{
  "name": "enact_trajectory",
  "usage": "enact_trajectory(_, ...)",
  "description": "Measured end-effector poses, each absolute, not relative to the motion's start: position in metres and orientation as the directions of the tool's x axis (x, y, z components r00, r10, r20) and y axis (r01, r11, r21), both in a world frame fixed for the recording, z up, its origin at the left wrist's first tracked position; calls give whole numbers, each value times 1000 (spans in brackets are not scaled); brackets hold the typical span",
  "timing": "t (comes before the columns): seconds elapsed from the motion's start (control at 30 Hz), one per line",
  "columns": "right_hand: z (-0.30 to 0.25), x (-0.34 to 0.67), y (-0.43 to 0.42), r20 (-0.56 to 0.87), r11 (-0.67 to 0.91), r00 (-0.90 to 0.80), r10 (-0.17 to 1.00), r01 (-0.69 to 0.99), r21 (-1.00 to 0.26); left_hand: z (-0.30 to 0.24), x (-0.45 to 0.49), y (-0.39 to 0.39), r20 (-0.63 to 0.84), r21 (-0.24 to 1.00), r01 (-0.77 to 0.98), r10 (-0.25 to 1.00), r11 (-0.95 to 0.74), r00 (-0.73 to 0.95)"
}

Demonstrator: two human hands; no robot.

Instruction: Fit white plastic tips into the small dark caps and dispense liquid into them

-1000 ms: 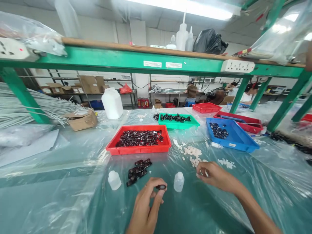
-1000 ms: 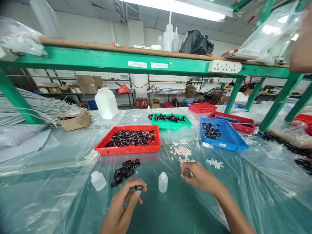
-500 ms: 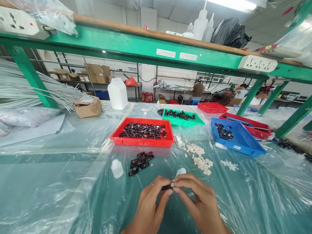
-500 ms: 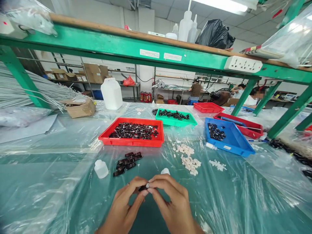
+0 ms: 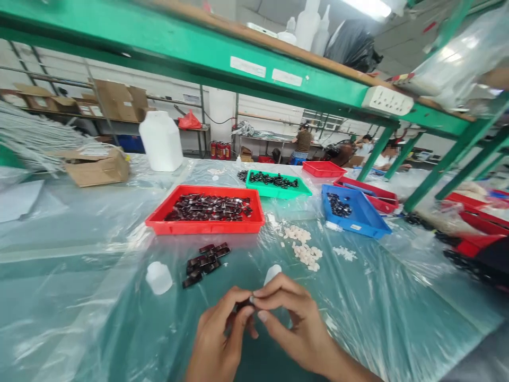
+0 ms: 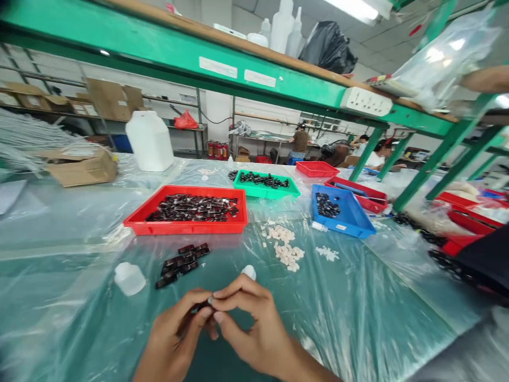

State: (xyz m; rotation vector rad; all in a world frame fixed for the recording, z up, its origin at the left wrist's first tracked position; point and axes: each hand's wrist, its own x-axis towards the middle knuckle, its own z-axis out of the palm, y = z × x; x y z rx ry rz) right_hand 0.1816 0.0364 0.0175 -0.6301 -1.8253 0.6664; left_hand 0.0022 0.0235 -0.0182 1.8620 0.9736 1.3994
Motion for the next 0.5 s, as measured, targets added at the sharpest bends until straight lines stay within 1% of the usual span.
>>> enact_trajectory(0.17,23,186,39,617,696,-360,699,148,-702,-27,-2,33,561,762,247,801,-598,209)
enact_trajectory(0.23,24,202,49,594,690,-380,709,203,-694,-30,-4,37,557,752,274,800,-600,223)
enact_trajectory(0.3,23,234,66,571,651,-315,758,308,-694,-32,-8,42,557,728,327,798,-603,230)
enact_trajectory(0.37,19,282,86,547,542,-134,826,457,-706,-33,-14,47,567,696,383,792,-607,226)
enact_trajectory(0.43,9,337,104,476,362,34,879,602,-711,-33,-19,51,579,675,410,785,-614,223)
enact_trajectory(0.5,-3,386,117,370,173,131,920,710,-682,-34,-22,54,577,680,400,785,-615,226)
